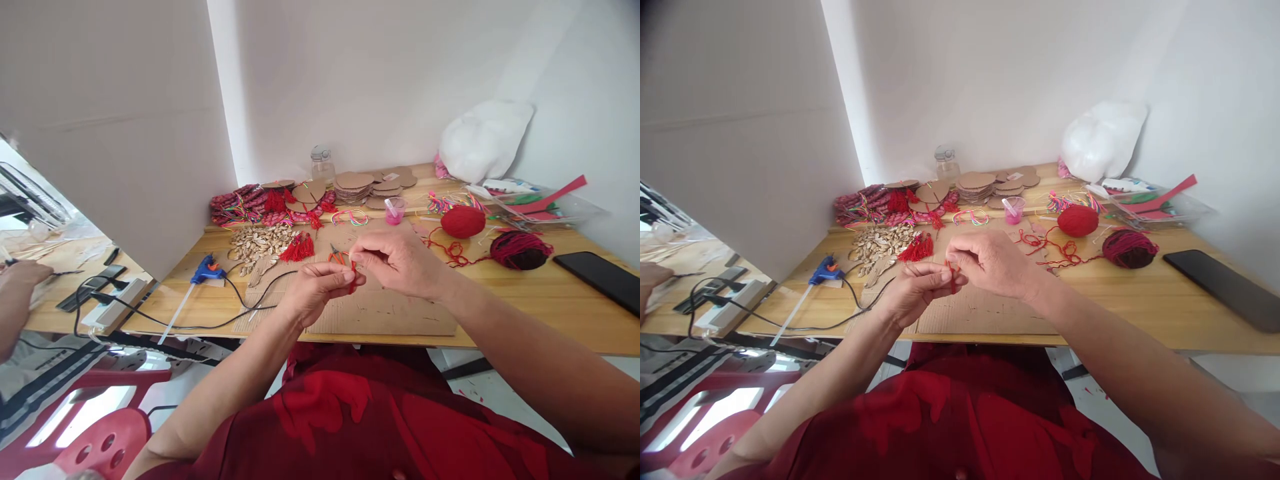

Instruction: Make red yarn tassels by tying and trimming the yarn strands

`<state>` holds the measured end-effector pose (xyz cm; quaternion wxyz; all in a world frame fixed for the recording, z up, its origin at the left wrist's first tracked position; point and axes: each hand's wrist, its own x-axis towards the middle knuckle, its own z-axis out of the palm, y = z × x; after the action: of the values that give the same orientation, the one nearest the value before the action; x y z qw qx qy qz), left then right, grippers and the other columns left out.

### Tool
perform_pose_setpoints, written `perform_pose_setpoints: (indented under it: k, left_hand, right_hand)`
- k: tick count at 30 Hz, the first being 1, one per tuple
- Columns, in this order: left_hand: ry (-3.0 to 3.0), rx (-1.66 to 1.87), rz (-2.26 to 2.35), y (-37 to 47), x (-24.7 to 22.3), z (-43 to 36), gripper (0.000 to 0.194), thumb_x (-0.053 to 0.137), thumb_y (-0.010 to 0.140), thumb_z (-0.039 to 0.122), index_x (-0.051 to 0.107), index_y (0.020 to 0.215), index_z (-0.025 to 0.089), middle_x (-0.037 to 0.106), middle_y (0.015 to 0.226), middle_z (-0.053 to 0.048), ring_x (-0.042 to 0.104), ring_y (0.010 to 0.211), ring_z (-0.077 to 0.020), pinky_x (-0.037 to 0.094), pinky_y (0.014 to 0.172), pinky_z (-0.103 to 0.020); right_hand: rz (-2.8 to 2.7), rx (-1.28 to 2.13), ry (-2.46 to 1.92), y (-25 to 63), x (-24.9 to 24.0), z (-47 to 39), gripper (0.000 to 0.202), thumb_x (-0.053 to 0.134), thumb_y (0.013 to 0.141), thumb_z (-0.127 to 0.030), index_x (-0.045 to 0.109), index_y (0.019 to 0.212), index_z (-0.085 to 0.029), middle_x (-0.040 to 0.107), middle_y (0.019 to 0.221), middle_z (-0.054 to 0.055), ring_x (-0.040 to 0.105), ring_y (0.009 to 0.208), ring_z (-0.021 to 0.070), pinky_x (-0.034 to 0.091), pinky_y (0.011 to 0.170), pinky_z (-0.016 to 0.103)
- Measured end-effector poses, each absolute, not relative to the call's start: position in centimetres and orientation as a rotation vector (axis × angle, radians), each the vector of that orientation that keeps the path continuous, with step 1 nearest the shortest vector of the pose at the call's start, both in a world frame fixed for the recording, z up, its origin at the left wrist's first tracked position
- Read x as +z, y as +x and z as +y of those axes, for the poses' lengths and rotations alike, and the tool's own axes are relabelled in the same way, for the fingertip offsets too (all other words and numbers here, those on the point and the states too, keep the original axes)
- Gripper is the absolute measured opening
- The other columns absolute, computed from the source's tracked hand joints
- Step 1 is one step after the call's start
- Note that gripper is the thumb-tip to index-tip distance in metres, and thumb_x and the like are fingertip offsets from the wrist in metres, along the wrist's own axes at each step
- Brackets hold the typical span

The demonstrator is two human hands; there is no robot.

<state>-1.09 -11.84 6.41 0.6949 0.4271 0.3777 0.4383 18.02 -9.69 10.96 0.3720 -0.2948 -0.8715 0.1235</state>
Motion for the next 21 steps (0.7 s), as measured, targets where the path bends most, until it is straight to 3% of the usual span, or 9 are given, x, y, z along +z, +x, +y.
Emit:
perform_pose_setpoints:
  k: [9, 12, 15, 21]
  left_hand:
    - [0.791, 1.040, 0.641, -1.7, 8.7, -12.0, 0.011, 0.076, 0.076, 0.022, 0.074, 0.077, 0.012, 0.076, 0.086, -0.008, 0.074, 0.089, -0.0231, 0.053, 0.097, -0.040]
    - [0.670, 1.153, 0.647, -1.9, 9.2, -11.4, 0.006, 0.069, 0.080, 0.017, 0.072, 0.077, 0.012, 0.075, 0.084, -0.006, 0.074, 0.092, -0.0218, 0.053, 0.099, -0.039]
    - [0.604, 1.241, 0.696, -1.8, 9.2, -11.0, 0.007, 0.065, 0.083, 0.016, 0.071, 0.081, 0.014, 0.076, 0.086, -0.006, 0.074, 0.095, -0.0210, 0.053, 0.099, -0.038]
    - [0.768, 1.361, 0.761, -1.4, 7.4, -10.4, 0.015, 0.081, 0.071, 0.024, 0.073, 0.078, 0.014, 0.077, 0.085, -0.006, 0.074, 0.091, -0.0209, 0.053, 0.095, -0.037]
  right_hand:
    - [-2.039, 0.774, -0.869, 18.0, 5.6, -8.6, 0.028, 0.051, 0.100, -0.036, 0.065, 0.083, -0.017, 0.059, 0.071, -0.001, 0.048, 0.062, 0.0117, 0.035, 0.060, 0.025]
    - [-2.053, 0.710, -0.918, 17.4, 4.1, -9.5, 0.025, 0.052, 0.099, -0.031, 0.064, 0.082, -0.018, 0.060, 0.071, 0.000, 0.051, 0.063, 0.0124, 0.036, 0.062, 0.026]
    - [-2.140, 0.587, -0.955, 16.9, 3.7, -10.5, 0.028, 0.053, 0.097, -0.026, 0.057, 0.071, -0.018, 0.052, 0.062, -0.002, 0.045, 0.058, 0.0120, 0.032, 0.060, 0.027]
    - [-2.278, 0.306, -0.865, 16.9, 5.1, -11.7, 0.026, 0.049, 0.096, -0.017, 0.050, 0.070, -0.019, 0.051, 0.067, 0.001, 0.045, 0.068, 0.0154, 0.032, 0.066, 0.029]
